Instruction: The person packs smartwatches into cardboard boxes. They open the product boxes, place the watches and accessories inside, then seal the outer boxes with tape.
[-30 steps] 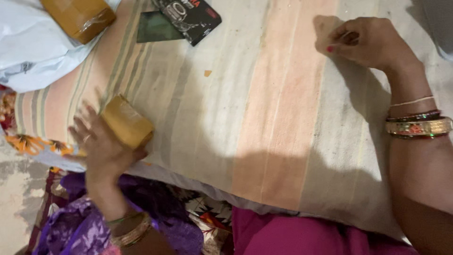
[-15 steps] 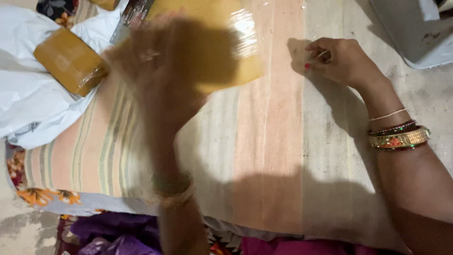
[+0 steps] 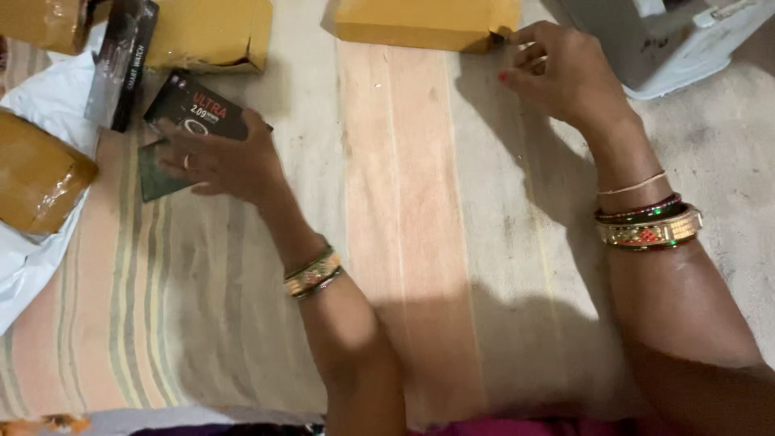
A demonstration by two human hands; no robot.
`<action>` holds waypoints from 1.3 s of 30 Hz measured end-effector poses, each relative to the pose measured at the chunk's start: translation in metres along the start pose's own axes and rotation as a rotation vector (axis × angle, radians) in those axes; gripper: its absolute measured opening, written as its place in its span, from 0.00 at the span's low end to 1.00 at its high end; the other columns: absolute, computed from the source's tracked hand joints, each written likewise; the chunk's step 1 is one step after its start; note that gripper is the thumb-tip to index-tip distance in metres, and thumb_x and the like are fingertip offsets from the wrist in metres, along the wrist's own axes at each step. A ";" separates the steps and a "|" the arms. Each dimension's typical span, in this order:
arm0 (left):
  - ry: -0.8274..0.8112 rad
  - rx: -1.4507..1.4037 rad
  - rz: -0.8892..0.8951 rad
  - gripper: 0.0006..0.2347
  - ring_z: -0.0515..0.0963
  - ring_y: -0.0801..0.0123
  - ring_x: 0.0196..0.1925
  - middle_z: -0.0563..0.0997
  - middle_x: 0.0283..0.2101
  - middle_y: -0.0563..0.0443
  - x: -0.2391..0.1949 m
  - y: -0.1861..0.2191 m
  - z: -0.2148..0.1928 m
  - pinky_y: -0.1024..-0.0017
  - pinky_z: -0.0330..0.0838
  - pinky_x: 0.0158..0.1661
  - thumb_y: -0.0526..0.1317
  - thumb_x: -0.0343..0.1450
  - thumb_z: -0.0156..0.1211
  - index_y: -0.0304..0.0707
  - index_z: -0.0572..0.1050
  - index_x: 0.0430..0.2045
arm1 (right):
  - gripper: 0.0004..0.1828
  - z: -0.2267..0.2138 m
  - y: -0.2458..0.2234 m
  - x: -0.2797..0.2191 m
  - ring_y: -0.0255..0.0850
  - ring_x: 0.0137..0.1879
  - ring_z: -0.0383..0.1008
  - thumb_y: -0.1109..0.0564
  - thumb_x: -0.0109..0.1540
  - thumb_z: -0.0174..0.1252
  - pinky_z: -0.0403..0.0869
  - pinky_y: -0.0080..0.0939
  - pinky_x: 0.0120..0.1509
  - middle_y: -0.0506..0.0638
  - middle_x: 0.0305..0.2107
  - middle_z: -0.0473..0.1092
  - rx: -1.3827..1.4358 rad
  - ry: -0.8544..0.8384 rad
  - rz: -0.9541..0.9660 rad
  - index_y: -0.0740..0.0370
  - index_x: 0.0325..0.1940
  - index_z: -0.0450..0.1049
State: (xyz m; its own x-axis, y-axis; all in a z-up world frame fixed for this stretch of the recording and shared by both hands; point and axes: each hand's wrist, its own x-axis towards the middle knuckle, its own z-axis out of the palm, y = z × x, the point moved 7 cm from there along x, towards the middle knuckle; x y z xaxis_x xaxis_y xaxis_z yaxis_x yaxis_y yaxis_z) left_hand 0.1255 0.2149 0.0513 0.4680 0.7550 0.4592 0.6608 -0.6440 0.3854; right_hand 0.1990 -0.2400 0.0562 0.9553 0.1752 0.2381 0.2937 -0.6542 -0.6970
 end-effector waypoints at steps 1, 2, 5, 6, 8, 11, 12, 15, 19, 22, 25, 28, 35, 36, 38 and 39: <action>-0.051 -0.015 -0.079 0.48 0.42 0.36 0.77 0.47 0.74 0.27 0.006 -0.008 0.007 0.29 0.43 0.63 0.69 0.65 0.60 0.41 0.42 0.72 | 0.23 0.002 -0.002 -0.002 0.48 0.49 0.80 0.55 0.63 0.69 0.78 0.46 0.53 0.61 0.46 0.78 -0.016 -0.005 -0.001 0.68 0.58 0.75; -0.117 0.062 -0.116 0.52 0.43 0.36 0.76 0.47 0.73 0.25 0.012 -0.006 0.016 0.29 0.43 0.63 0.72 0.63 0.60 0.37 0.42 0.71 | 0.23 0.004 -0.006 0.000 0.48 0.49 0.80 0.55 0.62 0.69 0.78 0.46 0.53 0.62 0.46 0.78 -0.031 -0.001 -0.018 0.68 0.57 0.76; -0.260 0.236 -0.201 0.58 0.49 0.35 0.73 0.51 0.71 0.22 0.009 -0.005 0.031 0.30 0.47 0.63 0.76 0.59 0.64 0.31 0.42 0.71 | 0.22 0.009 -0.008 0.000 0.48 0.49 0.80 0.55 0.61 0.69 0.77 0.47 0.54 0.61 0.46 0.78 -0.039 -0.026 -0.019 0.67 0.57 0.77; -0.260 0.240 -0.211 0.57 0.53 0.36 0.72 0.54 0.70 0.23 0.009 -0.004 0.030 0.32 0.51 0.63 0.73 0.59 0.66 0.32 0.42 0.72 | 0.22 0.011 -0.007 -0.001 0.48 0.49 0.80 0.55 0.61 0.69 0.77 0.47 0.54 0.61 0.46 0.78 -0.034 -0.038 -0.011 0.66 0.57 0.77; -0.265 0.208 -0.218 0.56 0.58 0.38 0.71 0.59 0.69 0.26 0.007 0.001 0.025 0.35 0.57 0.63 0.69 0.58 0.69 0.34 0.44 0.73 | 0.21 0.010 -0.006 -0.002 0.48 0.47 0.80 0.55 0.61 0.69 0.77 0.47 0.52 0.61 0.43 0.78 -0.029 -0.035 0.008 0.66 0.55 0.78; -0.285 0.108 -0.209 0.53 0.64 0.39 0.68 0.65 0.67 0.32 -0.004 0.002 0.005 0.39 0.63 0.60 0.66 0.57 0.71 0.36 0.48 0.71 | 0.19 0.004 -0.014 -0.002 0.47 0.45 0.81 0.55 0.61 0.69 0.78 0.45 0.50 0.60 0.43 0.78 -0.002 0.002 -0.018 0.65 0.53 0.79; -0.289 0.068 -0.207 0.53 0.66 0.40 0.67 0.67 0.66 0.34 -0.008 0.004 -0.004 0.40 0.64 0.59 0.65 0.56 0.71 0.37 0.49 0.70 | 0.18 0.001 -0.018 -0.001 0.46 0.45 0.81 0.56 0.61 0.69 0.78 0.44 0.50 0.59 0.44 0.78 0.007 0.023 -0.043 0.65 0.52 0.79; -0.391 -0.302 -0.024 0.52 0.78 0.48 0.57 0.78 0.58 0.38 -0.036 0.031 -0.027 0.50 0.74 0.58 0.62 0.52 0.74 0.34 0.55 0.68 | 0.14 0.000 -0.025 0.000 0.44 0.43 0.81 0.54 0.62 0.68 0.78 0.43 0.49 0.57 0.40 0.79 0.021 0.018 0.006 0.64 0.49 0.80; -0.740 -0.481 0.123 0.49 0.85 0.59 0.39 0.83 0.43 0.40 -0.093 0.090 -0.032 0.67 0.79 0.45 0.56 0.54 0.77 0.30 0.54 0.63 | 0.15 0.011 -0.039 -0.003 0.43 0.45 0.81 0.50 0.66 0.64 0.78 0.42 0.52 0.56 0.42 0.80 0.074 -0.076 0.034 0.60 0.52 0.80; -0.978 -0.873 0.105 0.33 0.87 0.66 0.34 0.85 0.41 0.42 -0.124 0.131 -0.032 0.72 0.83 0.33 0.49 0.61 0.71 0.30 0.65 0.56 | 0.23 0.023 -0.054 -0.007 0.44 0.51 0.80 0.43 0.64 0.61 0.78 0.45 0.56 0.57 0.47 0.79 0.125 -0.142 0.012 0.60 0.57 0.77; -0.910 -0.809 0.136 0.27 0.86 0.67 0.32 0.85 0.38 0.44 -0.130 0.138 -0.029 0.73 0.80 0.33 0.46 0.64 0.68 0.30 0.68 0.54 | 0.41 0.033 -0.076 -0.015 0.56 0.58 0.73 0.35 0.57 0.68 0.74 0.56 0.62 0.67 0.55 0.70 -0.064 -0.132 -0.114 0.65 0.64 0.70; -0.746 -0.605 0.236 0.20 0.84 0.67 0.34 0.84 0.34 0.47 -0.125 0.131 -0.023 0.72 0.75 0.36 0.44 0.65 0.68 0.34 0.74 0.46 | 0.53 0.048 -0.107 -0.023 0.70 0.66 0.58 0.29 0.49 0.74 0.66 0.70 0.63 0.75 0.64 0.57 -0.348 -0.062 -0.287 0.65 0.66 0.66; -0.701 -0.812 0.213 0.23 0.85 0.65 0.45 0.82 0.43 0.43 -0.110 0.112 0.011 0.68 0.80 0.45 0.37 0.68 0.64 0.30 0.63 0.54 | 0.55 0.051 -0.082 -0.018 0.56 0.69 0.62 0.39 0.45 0.72 0.67 0.50 0.72 0.62 0.64 0.64 -0.118 -0.255 0.048 0.58 0.72 0.63; -0.787 -1.021 0.045 0.27 0.86 0.61 0.46 0.81 0.46 0.43 -0.113 0.111 0.021 0.64 0.81 0.45 0.35 0.68 0.62 0.38 0.56 0.60 | 0.56 0.047 -0.077 -0.020 0.55 0.67 0.65 0.41 0.42 0.72 0.71 0.47 0.69 0.63 0.61 0.68 0.019 -0.206 0.073 0.60 0.71 0.63; -0.925 -1.430 -0.321 0.38 0.87 0.53 0.46 0.78 0.52 0.42 -0.125 0.115 0.036 0.55 0.84 0.45 0.32 0.69 0.57 0.55 0.42 0.72 | 0.52 0.039 -0.074 -0.010 0.52 0.60 0.74 0.39 0.44 0.70 0.75 0.44 0.63 0.62 0.56 0.72 0.116 -0.167 0.014 0.63 0.68 0.66; -0.924 -1.499 -0.222 0.34 0.86 0.52 0.48 0.78 0.52 0.41 -0.129 0.123 0.032 0.54 0.84 0.46 0.33 0.71 0.57 0.51 0.47 0.72 | 0.51 0.036 -0.074 -0.007 0.50 0.56 0.78 0.38 0.45 0.70 0.77 0.42 0.60 0.62 0.53 0.74 0.165 -0.148 -0.019 0.64 0.67 0.67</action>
State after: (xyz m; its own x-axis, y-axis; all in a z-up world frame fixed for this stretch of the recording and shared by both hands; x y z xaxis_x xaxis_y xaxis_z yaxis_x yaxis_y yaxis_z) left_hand 0.1651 0.0422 0.0141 0.9488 0.3114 -0.0525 -0.0529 0.3205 0.9458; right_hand 0.1722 -0.1666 0.0820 0.9404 0.3008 0.1587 0.3018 -0.5228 -0.7972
